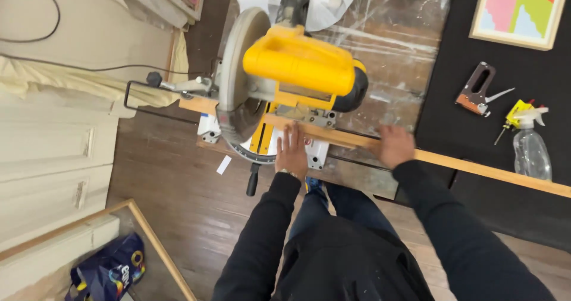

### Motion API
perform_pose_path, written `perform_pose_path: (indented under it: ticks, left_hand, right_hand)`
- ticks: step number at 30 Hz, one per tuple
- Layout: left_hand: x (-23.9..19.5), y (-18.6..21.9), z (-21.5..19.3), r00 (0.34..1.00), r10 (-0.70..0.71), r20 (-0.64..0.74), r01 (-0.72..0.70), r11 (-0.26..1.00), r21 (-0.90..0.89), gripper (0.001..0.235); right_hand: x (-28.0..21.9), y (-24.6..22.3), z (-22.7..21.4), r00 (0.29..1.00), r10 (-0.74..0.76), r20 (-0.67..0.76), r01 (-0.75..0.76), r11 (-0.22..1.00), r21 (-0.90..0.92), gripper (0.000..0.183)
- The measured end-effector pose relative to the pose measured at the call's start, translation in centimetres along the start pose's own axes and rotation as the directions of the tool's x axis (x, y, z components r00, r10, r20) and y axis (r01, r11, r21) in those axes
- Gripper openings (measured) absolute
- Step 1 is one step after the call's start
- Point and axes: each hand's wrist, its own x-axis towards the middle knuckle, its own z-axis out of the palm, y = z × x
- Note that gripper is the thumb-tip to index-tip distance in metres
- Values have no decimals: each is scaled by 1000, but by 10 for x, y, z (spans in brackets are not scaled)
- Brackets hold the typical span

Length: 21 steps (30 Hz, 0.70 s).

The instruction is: Cutting wooden strips to size using a miter saw for picture framing.

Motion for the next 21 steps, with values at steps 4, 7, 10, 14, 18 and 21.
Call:
perform_pose_path:
  ticks: [4, 7, 10, 14, 18, 21]
  left_hand:
    - [-1, 4, 8, 1000, -26, 13, 25, 999, 26, 77]
    - [14, 0, 27, 998, -33, -45, 33, 999, -3, 74]
    - [0, 2, 15, 995, -33, -91, 29, 998, -50, 67]
    - [2, 0, -14, 997, 50, -51, -50, 999, -3, 64]
    - [-12, 14, -55, 955, 242, -173, -254, 966, -49, 62]
    - [-29, 28, -98, 882, 390, -263, -420, 905, -67, 53]
  right_hand:
    - [-16, 46, 13, 982, 51, 181, -41, 997, -61, 62]
    - [-3, 65, 29, 894, 123, 431, -124, 992, -28, 58]
    - [-23, 65, 30, 915, 87, 393, -91, 996, -9, 50]
    - [-38, 49, -19, 970, 55, 238, -28, 993, -117, 48]
    - [-90, 60, -57, 997, 20, 73, -2, 969, -247, 47]
    - [-125, 42, -99, 986, 110, 129, -72, 961, -268, 55]
